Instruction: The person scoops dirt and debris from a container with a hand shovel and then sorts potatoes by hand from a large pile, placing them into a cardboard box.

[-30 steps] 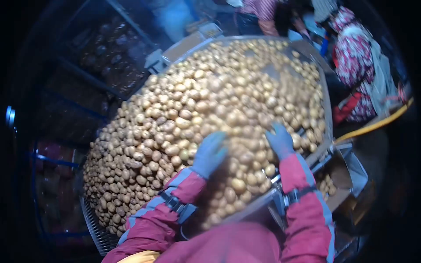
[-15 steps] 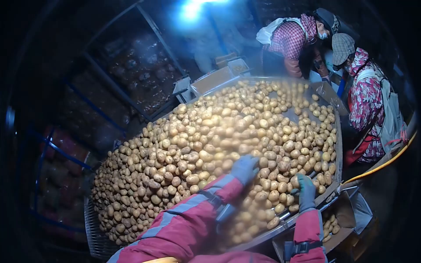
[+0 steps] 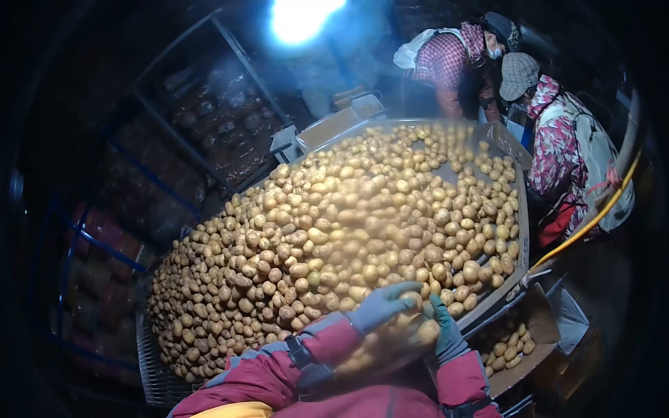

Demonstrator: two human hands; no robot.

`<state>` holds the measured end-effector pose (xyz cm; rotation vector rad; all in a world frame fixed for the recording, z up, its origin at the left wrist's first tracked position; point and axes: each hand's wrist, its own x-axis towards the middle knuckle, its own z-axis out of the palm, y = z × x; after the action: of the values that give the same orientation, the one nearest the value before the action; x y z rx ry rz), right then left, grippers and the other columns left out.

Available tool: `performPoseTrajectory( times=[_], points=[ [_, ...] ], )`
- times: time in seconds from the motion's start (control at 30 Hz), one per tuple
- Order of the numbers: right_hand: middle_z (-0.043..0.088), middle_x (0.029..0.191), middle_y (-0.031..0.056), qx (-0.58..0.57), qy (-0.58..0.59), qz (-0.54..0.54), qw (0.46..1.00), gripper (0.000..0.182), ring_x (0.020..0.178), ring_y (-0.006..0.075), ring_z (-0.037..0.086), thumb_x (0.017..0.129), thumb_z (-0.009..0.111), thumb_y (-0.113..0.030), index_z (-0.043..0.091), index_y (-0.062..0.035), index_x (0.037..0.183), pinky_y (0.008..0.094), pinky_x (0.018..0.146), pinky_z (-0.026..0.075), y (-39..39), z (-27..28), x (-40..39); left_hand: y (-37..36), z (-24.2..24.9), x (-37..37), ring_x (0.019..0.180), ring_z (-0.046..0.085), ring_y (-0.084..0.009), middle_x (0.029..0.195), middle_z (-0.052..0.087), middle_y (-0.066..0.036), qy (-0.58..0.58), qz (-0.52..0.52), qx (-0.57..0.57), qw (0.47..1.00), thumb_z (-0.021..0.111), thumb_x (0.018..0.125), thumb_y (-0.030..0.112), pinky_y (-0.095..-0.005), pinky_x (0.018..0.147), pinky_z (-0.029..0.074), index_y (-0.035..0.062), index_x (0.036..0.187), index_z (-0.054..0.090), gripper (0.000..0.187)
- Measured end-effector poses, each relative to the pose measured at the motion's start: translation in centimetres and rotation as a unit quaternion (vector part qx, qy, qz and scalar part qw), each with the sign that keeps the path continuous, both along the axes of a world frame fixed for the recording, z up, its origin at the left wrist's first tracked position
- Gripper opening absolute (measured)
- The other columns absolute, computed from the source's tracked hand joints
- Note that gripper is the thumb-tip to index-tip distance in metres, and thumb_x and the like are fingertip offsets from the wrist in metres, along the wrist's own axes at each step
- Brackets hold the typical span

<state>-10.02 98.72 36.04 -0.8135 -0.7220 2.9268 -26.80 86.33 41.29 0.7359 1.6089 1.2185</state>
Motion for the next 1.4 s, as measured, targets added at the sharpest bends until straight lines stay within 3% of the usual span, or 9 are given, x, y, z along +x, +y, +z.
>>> performPoseTrajectory(
  times=[0.33,0.47,0.57,0.8,0.97,1.07,1.23,1.3,1.4],
  points=[
    [0.069,0.094,0.0138,-0.022,0.035,0.024,0.999,0.048,0.059,0.029,0.065,0.106,0.044,-0.05,0.055,-0.0117,0.133,0.0419,0.051,0.055,-3.0,0.0,8.5,1.1,-4.0,9.0,0.109,0.066,-0.0164,0.12,0.072,-0.01,0.006,-0.091,0.001,0.996,0.052,0.106,0.029,-0.029,0.098,0.051,0.0061,0.131,0.067,0.038],
    [0.068,0.076,0.015,0.097,-0.024,-0.073,0.992,0.061,0.054,0.0268,0.063,0.105,0.044,-0.058,0.061,-0.0014,0.119,0.0385,0.05,0.054,-1.4,3.9,13.5,2.7,-2.2,10.3,0.099,0.068,-0.0318,0.107,0.071,-0.016,0.411,-0.207,0.049,0.887,0.052,0.098,0.014,-0.039,0.091,0.054,0.0067,0.122,0.067,0.029],
    [0.067,0.068,0.0144,0.155,-0.088,-0.191,0.965,0.064,0.052,0.0248,0.064,0.103,0.051,-0.059,0.066,0.0037,0.106,0.0363,0.05,0.054,1.5,1.6,19.5,3.4,-6.9,8.8,0.112,0.067,-0.0157,0.121,0.071,-0.011,0.154,-0.114,0.074,0.979,0.046,0.106,0.012,-0.0322,0.097,0.054,-0.0003,0.131,0.065,0.034],
    [0.072,0.084,0.0079,0.245,-0.399,-0.446,0.763,0.058,0.073,0.0203,0.071,0.091,0.072,-0.057,0.072,-0.0001,0.098,0.0347,0.069,0.056,3.0,0.4,36.4,2.0,-7.5,9.1,0.113,0.068,-0.0223,0.121,0.071,-0.014,-0.041,-0.055,-0.002,0.998,0.053,0.105,0.02,-0.0314,0.102,0.052,-0.0035,0.137,0.059,0.04],
    [0.073,0.091,0.01,0.556,-0.582,-0.366,0.467,0.044,0.085,0.0227,0.07,0.097,0.07,-0.041,0.073,0.001,0.107,0.0342,0.076,0.054,1.9,-6.0,51.3,0.7,-7.4,6.8,0.116,0.065,-0.0199,0.125,0.068,-0.015,-0.039,-0.068,-0.05,0.996,0.053,0.107,0.016,-0.0302,0.099,0.052,-0.0024,0.138,0.058,0.037],
    [0.07,0.116,0.012,0.438,-0.467,-0.413,0.648,0.032,0.106,0.0209,0.066,0.099,0.068,-0.021,0.07,0.0013,0.122,0.0302,0.092,0.052,0.4,-7.9,54.0,-0.4,-8.4,4.0,0.118,0.066,-0.0209,0.127,0.069,-0.011,0.143,-0.017,0.015,0.989,0.058,0.104,0.019,-0.0326,0.098,0.052,0.0015,0.135,0.063,0.036],
    [0.067,0.13,0.01,0.627,-0.445,-0.254,0.587,0.033,0.108,0.0198,0.067,0.101,0.063,-0.017,0.066,-0.0012,0.129,0.031,0.09,0.055,5.9,-19.5,57.4,-3.1,-8.1,-6.4,0.124,0.059,-0.035,0.129,0.067,-0.017,0.545,0.081,-0.038,0.834,0.068,0.094,0.022,-0.0437,0.108,0.046,0.005,0.127,0.067,0.037],
    [0.068,0.128,0.009,0.388,-0.362,-0.421,0.735,0.033,0.104,0.0185,0.068,0.103,0.062,-0.02,0.066,-0.0032,0.131,0.0301,0.084,0.056,5.8,-14.9,52.4,-5.1,-8.1,-12.2,0.13,0.054,-0.0378,0.138,0.062,-0.019,0.636,0.075,-0.088,0.763,0.07,0.092,0.033,-0.0469,0.112,0.041,0.006,0.134,0.063,0.051],
    [0.071,0.123,0.0084,0.438,-0.383,-0.325,0.746,0.033,0.09,0.0166,0.071,0.105,0.057,-0.022,0.067,-0.0045,0.131,0.0278,0.076,0.056,7.6,-7.2,37.8,-6.6,-13.7,-18.0,0.142,0.041,-0.0434,0.15,0.05,-0.024,0.663,0.027,-0.151,0.733,0.069,0.09,0.046,-0.0512,0.12,0.03,0.0044,0.149,0.05,0.074]
  ],
)
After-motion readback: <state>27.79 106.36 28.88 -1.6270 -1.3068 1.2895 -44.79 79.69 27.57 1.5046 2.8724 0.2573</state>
